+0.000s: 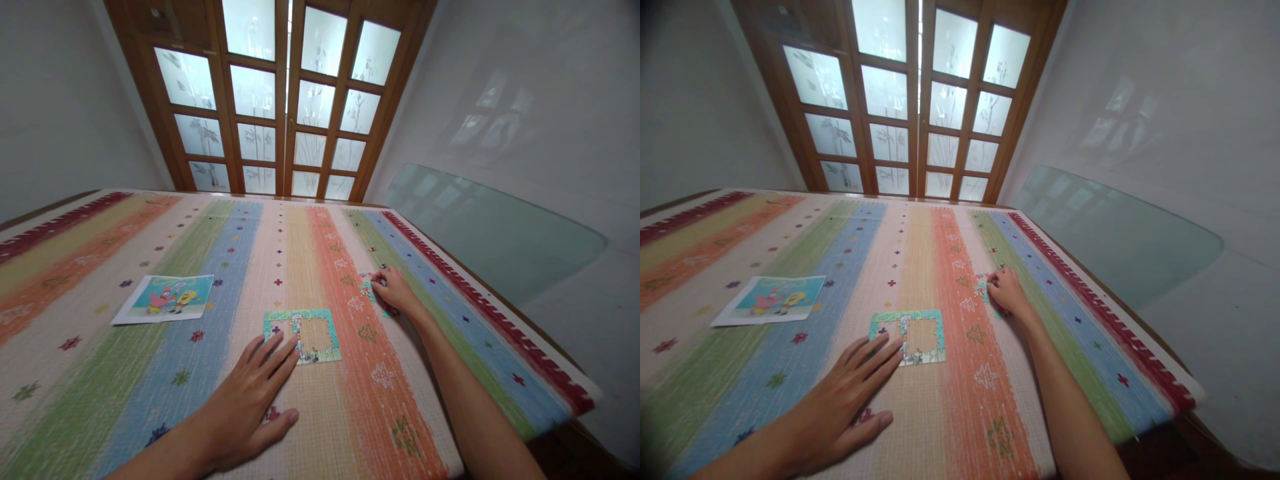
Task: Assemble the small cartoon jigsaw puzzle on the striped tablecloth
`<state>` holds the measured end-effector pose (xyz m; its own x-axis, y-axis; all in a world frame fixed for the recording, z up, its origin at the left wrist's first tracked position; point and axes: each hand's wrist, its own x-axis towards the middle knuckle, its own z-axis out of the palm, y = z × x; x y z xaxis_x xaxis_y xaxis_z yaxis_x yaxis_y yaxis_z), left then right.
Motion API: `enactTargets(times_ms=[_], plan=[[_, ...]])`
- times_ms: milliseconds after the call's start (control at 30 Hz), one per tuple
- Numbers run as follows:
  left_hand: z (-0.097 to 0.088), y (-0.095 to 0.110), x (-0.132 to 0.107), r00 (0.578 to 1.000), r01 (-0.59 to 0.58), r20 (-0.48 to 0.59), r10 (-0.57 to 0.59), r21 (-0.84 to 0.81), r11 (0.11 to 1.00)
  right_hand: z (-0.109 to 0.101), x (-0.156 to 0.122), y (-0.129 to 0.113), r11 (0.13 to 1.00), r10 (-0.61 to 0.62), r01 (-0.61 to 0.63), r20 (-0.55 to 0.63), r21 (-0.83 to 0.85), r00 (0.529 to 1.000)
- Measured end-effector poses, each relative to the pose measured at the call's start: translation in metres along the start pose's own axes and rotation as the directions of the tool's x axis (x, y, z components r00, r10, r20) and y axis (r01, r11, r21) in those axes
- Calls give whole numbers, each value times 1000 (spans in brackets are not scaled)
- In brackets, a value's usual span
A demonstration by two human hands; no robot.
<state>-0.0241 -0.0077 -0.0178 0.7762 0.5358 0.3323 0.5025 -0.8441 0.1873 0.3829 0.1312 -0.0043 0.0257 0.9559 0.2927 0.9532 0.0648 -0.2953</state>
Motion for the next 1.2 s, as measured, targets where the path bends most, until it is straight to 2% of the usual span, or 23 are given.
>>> enactTargets(times_ms=[200, 367, 533, 733, 933, 1200], plan=[[4, -2, -3, 1000, 8, 7, -8, -14, 1000, -9, 1, -5, 994, 15, -13, -12, 112, 1000], [-3, 1, 0, 1000, 5, 28, -4, -18, 1000, -20, -4, -20, 963, 15, -14, -3, 268, 1000], [-8, 2, 2, 998, -3, 62, 1, 30, 1000, -26, -10, -49, 910, -91, 87, -11, 405, 996], [-9, 4, 2, 998, 5, 58, -6, 10, 1000, -19, -26, -98, 785, -217, 113, 99, 609, 971], [-8, 4, 2, 998, 22, 64, -21, -21, 1000, -7, -47, -136, 734, -340, 114, 216, 670, 916], [-12, 6, 3, 994, 37, 106, -37, -6, 999, -3, -63, -155, 754, -382, 140, 255, 642, 888]])
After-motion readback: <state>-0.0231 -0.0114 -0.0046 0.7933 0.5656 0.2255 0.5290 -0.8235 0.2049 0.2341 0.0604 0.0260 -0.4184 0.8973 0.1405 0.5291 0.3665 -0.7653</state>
